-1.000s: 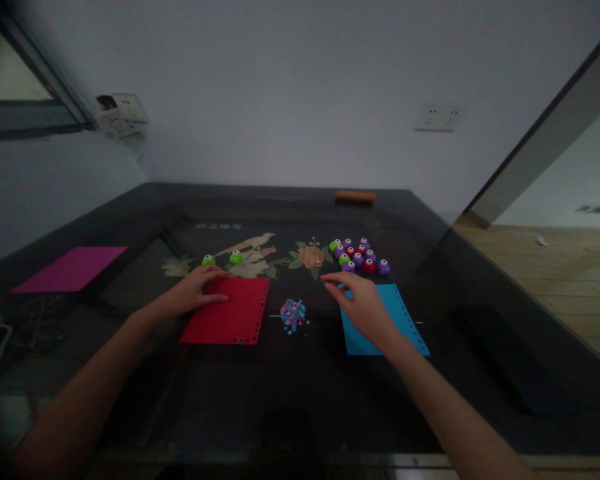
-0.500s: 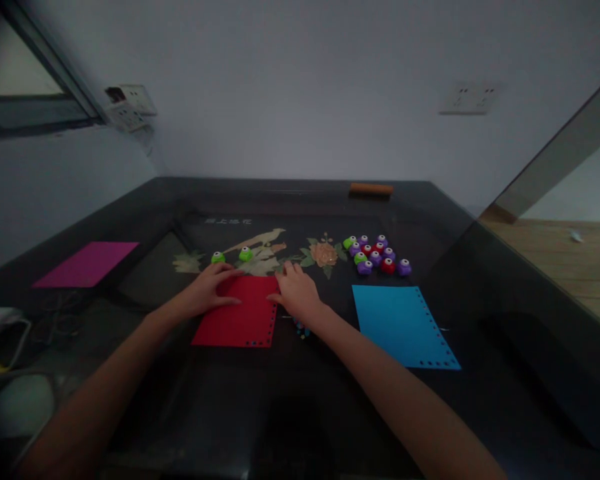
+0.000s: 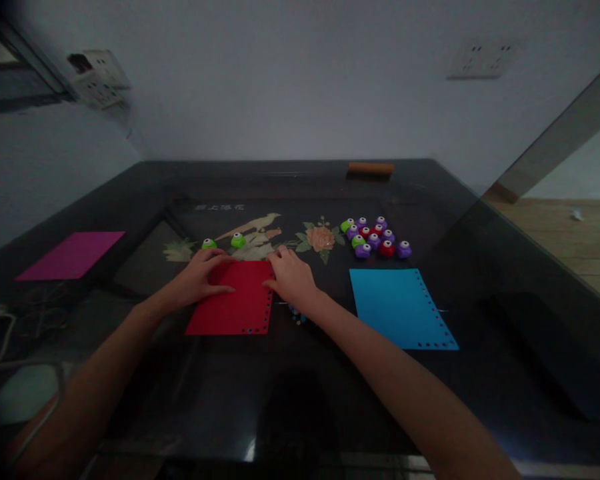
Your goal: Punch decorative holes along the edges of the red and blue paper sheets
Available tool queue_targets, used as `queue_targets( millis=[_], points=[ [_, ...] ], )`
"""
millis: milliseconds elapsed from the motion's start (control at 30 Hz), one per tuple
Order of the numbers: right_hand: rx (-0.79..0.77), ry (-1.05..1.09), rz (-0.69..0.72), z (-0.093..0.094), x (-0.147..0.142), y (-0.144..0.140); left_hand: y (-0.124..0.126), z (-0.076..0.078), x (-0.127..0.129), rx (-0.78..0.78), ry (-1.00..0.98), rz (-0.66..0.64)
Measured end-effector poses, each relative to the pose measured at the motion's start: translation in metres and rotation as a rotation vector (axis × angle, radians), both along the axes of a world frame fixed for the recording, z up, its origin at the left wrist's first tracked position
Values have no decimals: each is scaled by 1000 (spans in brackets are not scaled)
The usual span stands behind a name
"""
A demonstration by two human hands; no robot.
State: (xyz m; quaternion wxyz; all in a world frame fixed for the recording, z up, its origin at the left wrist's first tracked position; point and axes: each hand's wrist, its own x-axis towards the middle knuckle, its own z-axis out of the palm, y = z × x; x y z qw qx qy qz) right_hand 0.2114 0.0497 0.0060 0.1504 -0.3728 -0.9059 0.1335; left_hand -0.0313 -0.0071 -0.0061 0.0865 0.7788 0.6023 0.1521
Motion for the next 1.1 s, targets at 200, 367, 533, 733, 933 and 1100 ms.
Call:
queue_targets(
  millis=[200, 367, 533, 733, 933, 1100],
  points=[
    [-221, 209, -41, -4, -4, 3, 0, 6, 3, 12, -16, 0],
    [-349, 308, -66, -4, -6, 4, -1, 7, 1, 48, -64, 61],
    [-505, 448, -77, 3, -3, 11, -2, 16, 3, 158, -436, 320],
    [-638, 687, -106, 21, 12, 26, -5, 28, 17, -117, -936, 413],
    [-582, 791, -169, 37, 30, 35, -13, 30, 33, -383, -1064, 333],
    [-645, 793, -129, 43, 44, 21, -18, 30, 46, -324, -1008, 201]
  ],
)
